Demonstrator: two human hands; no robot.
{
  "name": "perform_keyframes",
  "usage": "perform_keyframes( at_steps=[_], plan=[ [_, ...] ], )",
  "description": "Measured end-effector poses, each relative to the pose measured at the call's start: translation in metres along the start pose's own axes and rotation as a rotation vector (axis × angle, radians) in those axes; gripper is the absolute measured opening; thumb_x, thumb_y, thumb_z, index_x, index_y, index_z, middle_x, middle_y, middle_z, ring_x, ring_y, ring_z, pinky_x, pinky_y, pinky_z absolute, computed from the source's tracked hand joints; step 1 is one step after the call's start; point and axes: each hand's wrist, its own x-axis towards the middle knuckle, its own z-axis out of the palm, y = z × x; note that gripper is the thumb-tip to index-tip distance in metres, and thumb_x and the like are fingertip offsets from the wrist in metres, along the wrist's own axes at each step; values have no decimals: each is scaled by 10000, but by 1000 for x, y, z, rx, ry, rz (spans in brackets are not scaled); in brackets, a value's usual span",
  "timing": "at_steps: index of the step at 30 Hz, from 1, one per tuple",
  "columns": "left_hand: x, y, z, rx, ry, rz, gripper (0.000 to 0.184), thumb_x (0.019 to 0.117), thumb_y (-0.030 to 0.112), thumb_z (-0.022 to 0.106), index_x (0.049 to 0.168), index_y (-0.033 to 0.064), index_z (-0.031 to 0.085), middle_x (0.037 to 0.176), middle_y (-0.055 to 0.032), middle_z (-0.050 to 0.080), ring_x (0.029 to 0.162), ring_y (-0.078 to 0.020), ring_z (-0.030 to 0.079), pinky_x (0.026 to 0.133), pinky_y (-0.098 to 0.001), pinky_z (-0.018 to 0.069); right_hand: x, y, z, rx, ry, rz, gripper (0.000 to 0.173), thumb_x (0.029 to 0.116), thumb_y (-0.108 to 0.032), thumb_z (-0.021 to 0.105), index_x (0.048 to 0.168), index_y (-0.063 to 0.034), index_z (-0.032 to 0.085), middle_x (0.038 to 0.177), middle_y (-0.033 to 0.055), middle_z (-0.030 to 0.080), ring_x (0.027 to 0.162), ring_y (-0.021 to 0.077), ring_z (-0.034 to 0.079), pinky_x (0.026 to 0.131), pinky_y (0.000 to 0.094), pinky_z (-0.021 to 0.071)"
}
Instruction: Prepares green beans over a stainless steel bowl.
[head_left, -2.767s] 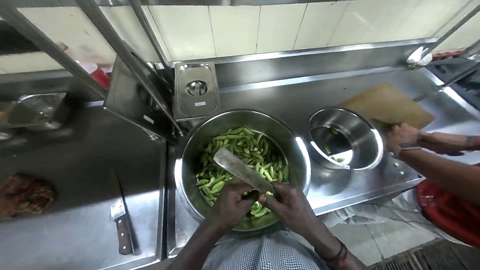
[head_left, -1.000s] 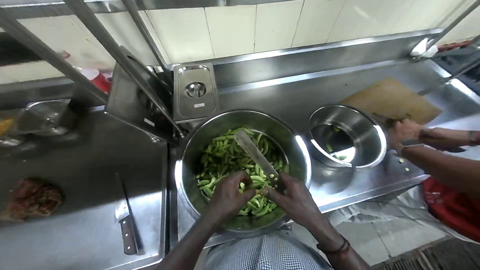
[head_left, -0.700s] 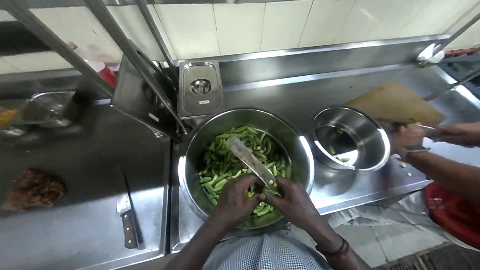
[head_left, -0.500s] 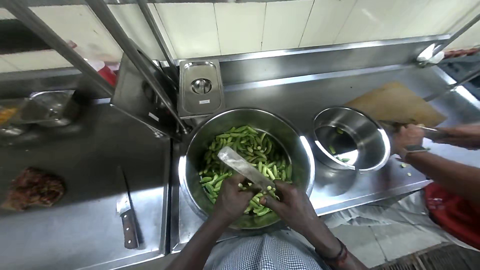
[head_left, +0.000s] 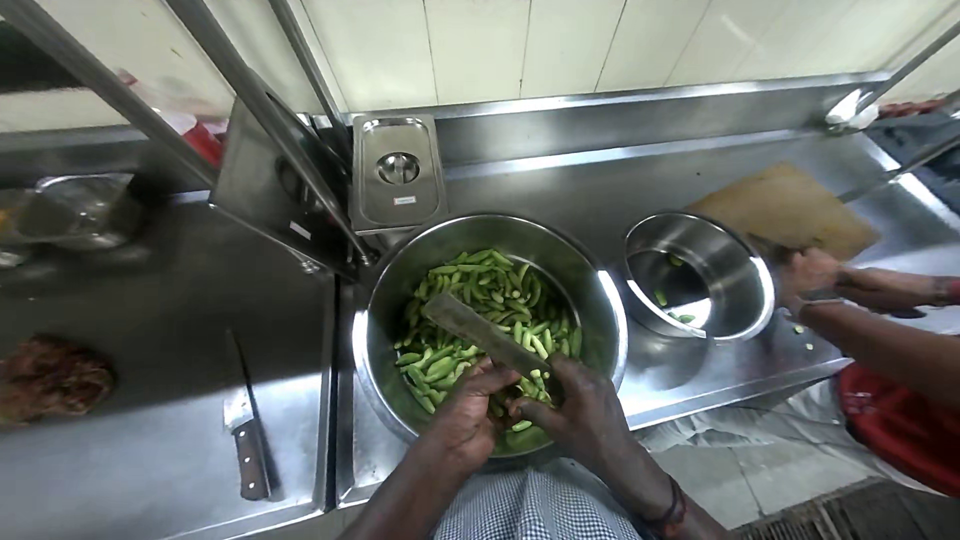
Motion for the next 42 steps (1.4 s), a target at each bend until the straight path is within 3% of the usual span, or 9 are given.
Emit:
perform_keyframes(
  at_steps=[9, 18, 21, 24, 27, 30, 34, 38, 42],
  plan=[
    [0, -5, 9, -69, 123, -18, 88, 1019, 85, 538, 997, 61, 619, 758, -97, 629, 615, -163, 620, 591, -301, 562, -3, 2, 0, -122, 16, -66, 492, 942, -611, 574, 766, -154, 623, 570, -37, 500, 477, 115, 517, 430, 317, 435],
    [65, -5, 70, 288, -73, -20, 330, 1055, 249, 518, 1354, 109, 521, 998, -96, 637, 769, -185, 645, 676, -326, 568, -13, 9, -31, 108, 5, 40, 490, 984, -565, 577, 855, -101, 666, 657, 3, 588, 574, 116, 586, 519, 329, 510],
    [99, -9, 136, 278, -316, -18, 361, 1090, 317, 454, 1345, 65, 495, 1062, -138, 641, 920, -256, 671, 826, -417, 589, -16, 15, -44, 159, 98, 104, 494, 981, -581, 572, 844, -116, 662, 638, -22, 571, 558, 90, 572, 507, 308, 508],
    [140, -10, 174, 428, -575, 34, 631, 1088, 544, 300, 1567, 134, 297, 1437, -157, 516, 1195, -301, 607, 963, -487, 537, -15, 20, -50, 133, 161, 139, 519, 977, -626, 537, 852, -137, 660, 612, -48, 543, 524, 76, 538, 476, 301, 485],
    [148, 11, 173, 601, -506, 87, 643, 1086, 540, 344, 1619, 193, 250, 1647, -121, 302, 1435, -345, 417, 1087, -584, 427, -15, 25, -51, 87, 174, 151, 532, 975, -653, 507, 853, -157, 656, 600, -63, 527, 499, 72, 513, 454, 301, 464],
    [137, 46, 134, 825, -396, 229, 507, 1104, 373, 425, 1554, 142, 396, 1512, -125, 503, 1311, -305, 561, 1028, -515, 502, -16, 30, -47, 6, 127, 174, 509, 958, -650, 528, 823, -169, 623, 587, -66, 490, 487, 85, 492, 444, 309, 445],
    [125, 70, 40, 1494, -247, 462, 167, 979, 147, 680, 1071, 10, 699, 982, -129, 701, 886, -219, 670, 835, -440, 563, -13, 29, -41, -80, -54, 217, 345, 881, -411, 750, 1035, -112, 676, 815, 34, 650, 683, 201, 650, 607, 444, 564],
    [111, 33, 4, 2020, -219, 197, 296, 987, 288, 670, 1184, 69, 701, 1135, -162, 701, 1060, -347, 679, 940, -607, 528, -5, 26, -39, -114, -237, 274, 491, 860, -160, 743, 1330, -98, 616, 1145, 126, 677, 962, 291, 689, 796, 518, 579],
    [113, 8, 4, 2144, -218, 223, 319, 972, 221, 669, 1242, 53, 656, 1187, -197, 672, 1124, -396, 649, 943, -610, 522, 3, 22, -38, -111, -271, 305, 452, 898, -188, 710, 1328, -94, 605, 1127, 121, 670, 955, 290, 682, 799, 516, 571]
  ],
)
